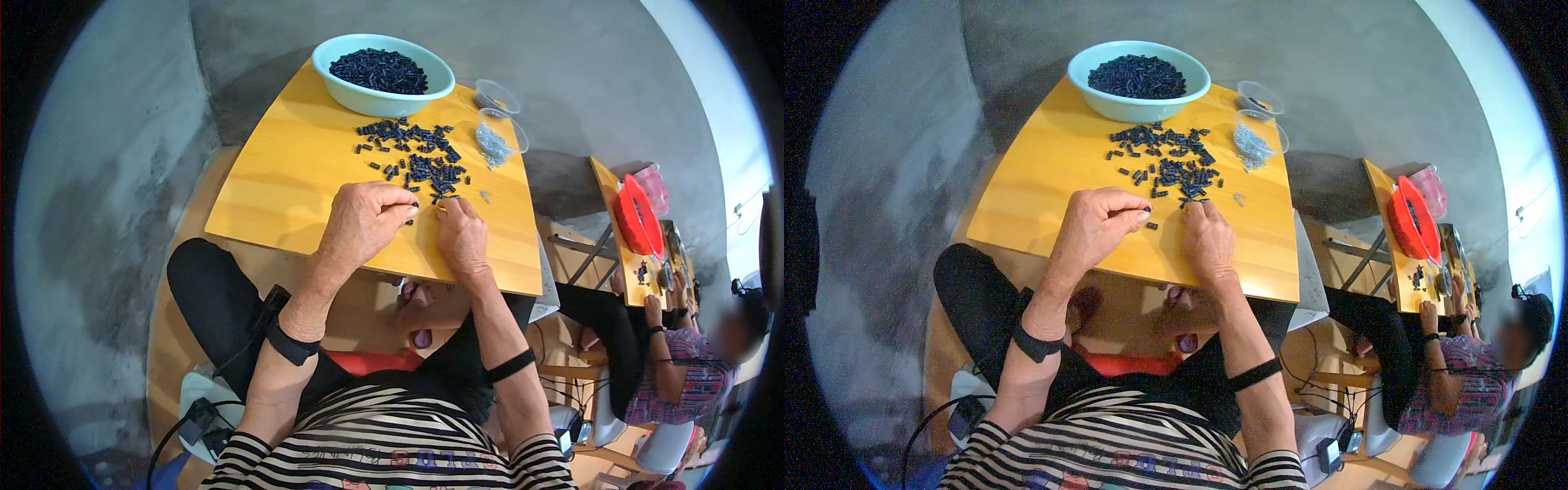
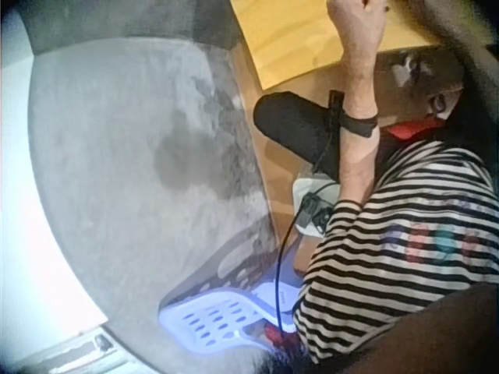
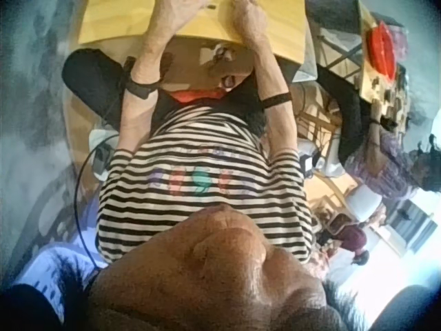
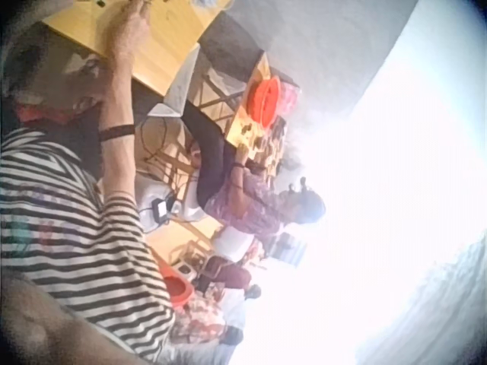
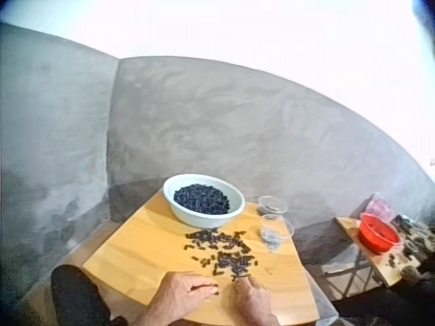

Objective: Assembling small plastic tubes by inserting smaller parts into them.

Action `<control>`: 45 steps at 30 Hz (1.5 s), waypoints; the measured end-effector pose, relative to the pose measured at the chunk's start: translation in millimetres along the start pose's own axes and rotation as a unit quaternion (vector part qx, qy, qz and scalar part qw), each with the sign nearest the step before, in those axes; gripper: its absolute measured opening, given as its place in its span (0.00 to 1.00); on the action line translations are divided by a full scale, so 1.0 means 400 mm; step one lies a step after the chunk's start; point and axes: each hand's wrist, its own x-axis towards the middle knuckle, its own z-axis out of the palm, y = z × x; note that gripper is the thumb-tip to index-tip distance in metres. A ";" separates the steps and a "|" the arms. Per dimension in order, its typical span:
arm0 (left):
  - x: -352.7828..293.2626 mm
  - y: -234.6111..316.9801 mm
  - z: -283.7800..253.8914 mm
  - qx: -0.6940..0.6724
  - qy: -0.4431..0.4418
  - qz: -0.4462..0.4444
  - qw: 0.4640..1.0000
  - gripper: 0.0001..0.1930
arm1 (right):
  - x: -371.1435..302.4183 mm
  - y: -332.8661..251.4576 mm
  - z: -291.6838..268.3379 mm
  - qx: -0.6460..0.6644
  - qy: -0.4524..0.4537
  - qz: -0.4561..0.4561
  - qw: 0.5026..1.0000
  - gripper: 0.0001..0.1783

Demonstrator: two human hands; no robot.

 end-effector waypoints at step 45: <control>-0.092 -0.090 0.010 0.048 -0.018 -0.037 0.998 0.05 | -0.022 0.257 -0.056 0.084 0.048 0.202 0.974 0.06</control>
